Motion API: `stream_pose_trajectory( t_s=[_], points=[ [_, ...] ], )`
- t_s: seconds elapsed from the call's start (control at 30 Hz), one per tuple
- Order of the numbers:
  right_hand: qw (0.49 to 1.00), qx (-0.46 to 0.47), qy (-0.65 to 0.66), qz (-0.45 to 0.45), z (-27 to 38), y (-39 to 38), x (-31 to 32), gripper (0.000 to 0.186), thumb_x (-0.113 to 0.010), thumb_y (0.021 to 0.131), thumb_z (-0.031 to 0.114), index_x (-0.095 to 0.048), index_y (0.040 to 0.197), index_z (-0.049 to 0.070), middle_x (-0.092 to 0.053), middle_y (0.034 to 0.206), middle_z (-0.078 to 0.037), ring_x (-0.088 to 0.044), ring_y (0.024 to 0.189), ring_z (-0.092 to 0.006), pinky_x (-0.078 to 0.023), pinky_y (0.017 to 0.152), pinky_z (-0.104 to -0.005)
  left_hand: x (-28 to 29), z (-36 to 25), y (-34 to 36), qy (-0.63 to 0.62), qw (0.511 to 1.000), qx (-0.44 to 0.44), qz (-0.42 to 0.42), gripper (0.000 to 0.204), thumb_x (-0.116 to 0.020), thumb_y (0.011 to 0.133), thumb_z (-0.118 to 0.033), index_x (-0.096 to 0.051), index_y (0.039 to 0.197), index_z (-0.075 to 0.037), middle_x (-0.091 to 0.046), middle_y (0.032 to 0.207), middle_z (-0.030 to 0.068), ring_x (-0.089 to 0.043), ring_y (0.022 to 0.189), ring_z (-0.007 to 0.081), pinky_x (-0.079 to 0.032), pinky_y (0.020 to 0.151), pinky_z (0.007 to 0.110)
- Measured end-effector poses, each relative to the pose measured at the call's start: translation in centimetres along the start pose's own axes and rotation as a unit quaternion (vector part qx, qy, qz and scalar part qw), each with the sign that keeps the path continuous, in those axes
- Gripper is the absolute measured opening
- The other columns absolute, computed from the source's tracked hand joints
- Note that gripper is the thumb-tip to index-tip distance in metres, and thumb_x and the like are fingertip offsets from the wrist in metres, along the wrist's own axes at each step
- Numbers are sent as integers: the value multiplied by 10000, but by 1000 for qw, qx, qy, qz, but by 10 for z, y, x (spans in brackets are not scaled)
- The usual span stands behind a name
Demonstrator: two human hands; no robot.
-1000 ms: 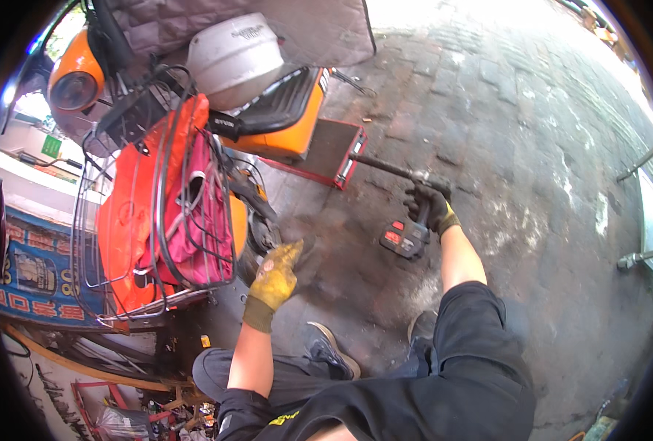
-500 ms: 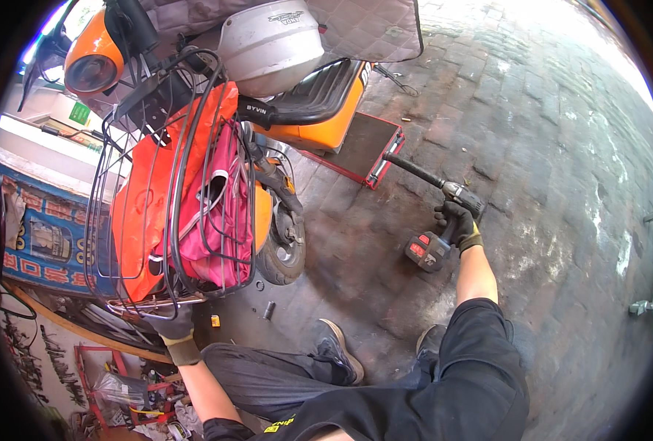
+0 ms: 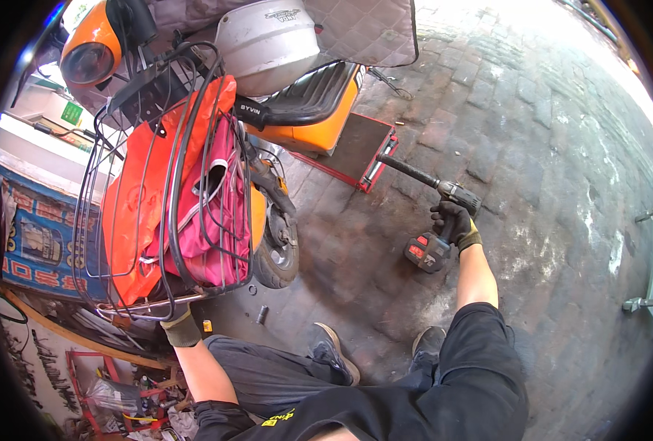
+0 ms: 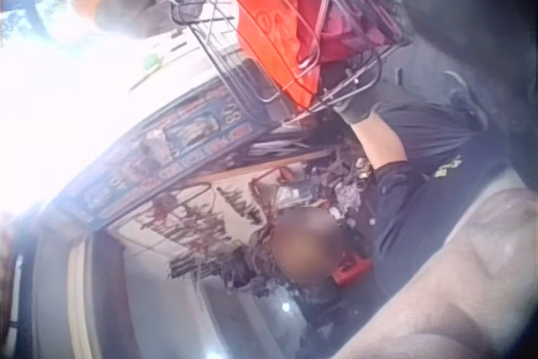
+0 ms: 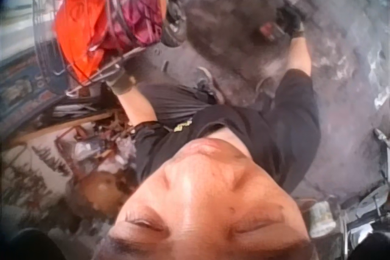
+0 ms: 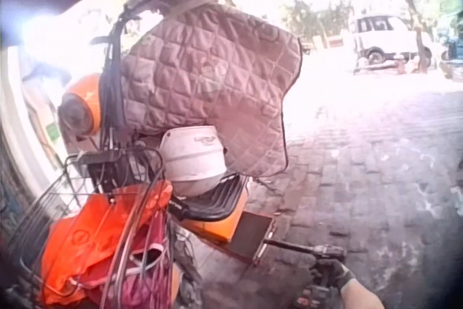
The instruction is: The person puts on gloves, retrieves a socket and an impact wrench, then works on the rear wheel of an orange scooter. They remove the wheel cover and disassemble the brake assembly, handling the brake drum and related components.
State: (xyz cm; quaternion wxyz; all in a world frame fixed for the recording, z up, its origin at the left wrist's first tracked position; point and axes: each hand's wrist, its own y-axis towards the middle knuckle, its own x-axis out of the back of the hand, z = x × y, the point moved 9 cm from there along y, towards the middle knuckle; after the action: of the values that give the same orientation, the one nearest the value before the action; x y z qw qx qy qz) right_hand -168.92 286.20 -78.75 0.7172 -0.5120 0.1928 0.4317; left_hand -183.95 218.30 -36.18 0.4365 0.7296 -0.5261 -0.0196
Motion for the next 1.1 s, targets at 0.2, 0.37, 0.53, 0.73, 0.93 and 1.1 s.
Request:
stream_pose_trajectory(
  t_s=[0.2,0.37,0.53,0.73,0.93,1.1],
  points=[
    [999,4,5,41,1,-2,-7,301,-764,871,237,-662,1048,17,-653,812,-68,-584,643,-174,-477,631,-343,0,3,4,7,1000,-11,-4,607,-577,957,-230,-496,1542,-88,-461,1562,236,-506,1406,439,-410,1187,557],
    [1000,-5,-14,24,1,-2,-2,292,-757,904,282,-685,1049,40,-684,827,-62,-608,642,-170,-494,641,-333,-1,2,8,12,1000,-26,-2,622,-576,968,-269,-476,1559,-100,-430,1581,244,-486,1419,452,-402,1188,578],
    [999,25,-1,46,7,-2,-9,270,-772,879,238,-661,1019,36,-653,813,-64,-593,647,-181,-487,621,-349,1,3,8,21,999,-35,-6,639,-576,980,-308,-456,1576,-112,-398,1601,251,-466,1431,465,-394,1190,600],
    [999,19,-20,36,10,-3,-8,278,-764,890,247,-671,1032,26,-655,808,-70,-598,646,-185,-486,621,-343,2,5,14,40,998,-51,-10,660,-576,994,-355,-431,1596,-127,-360,1625,261,-442,1447,481,-384,1191,626],
    [998,20,-25,49,12,-3,-7,288,-758,897,250,-679,1043,14,-663,805,-76,-593,634,-187,-489,625,-349,1,9,25,69,994,-81,-10,684,-576,1008,-402,-407,1617,-142,-322,1648,270,-418,1462,497,-375,1193,652],
    [999,22,-18,42,10,-4,-10,291,-755,902,252,-681,1043,8,-667,813,-82,-594,639,-186,-494,629,-358,-2,4,40,103,987,-125,-11,704,-576,1020,-441,-386,1634,-154,-291,1668,277,-398,1475,510,-367,1194,674]
  ],
)
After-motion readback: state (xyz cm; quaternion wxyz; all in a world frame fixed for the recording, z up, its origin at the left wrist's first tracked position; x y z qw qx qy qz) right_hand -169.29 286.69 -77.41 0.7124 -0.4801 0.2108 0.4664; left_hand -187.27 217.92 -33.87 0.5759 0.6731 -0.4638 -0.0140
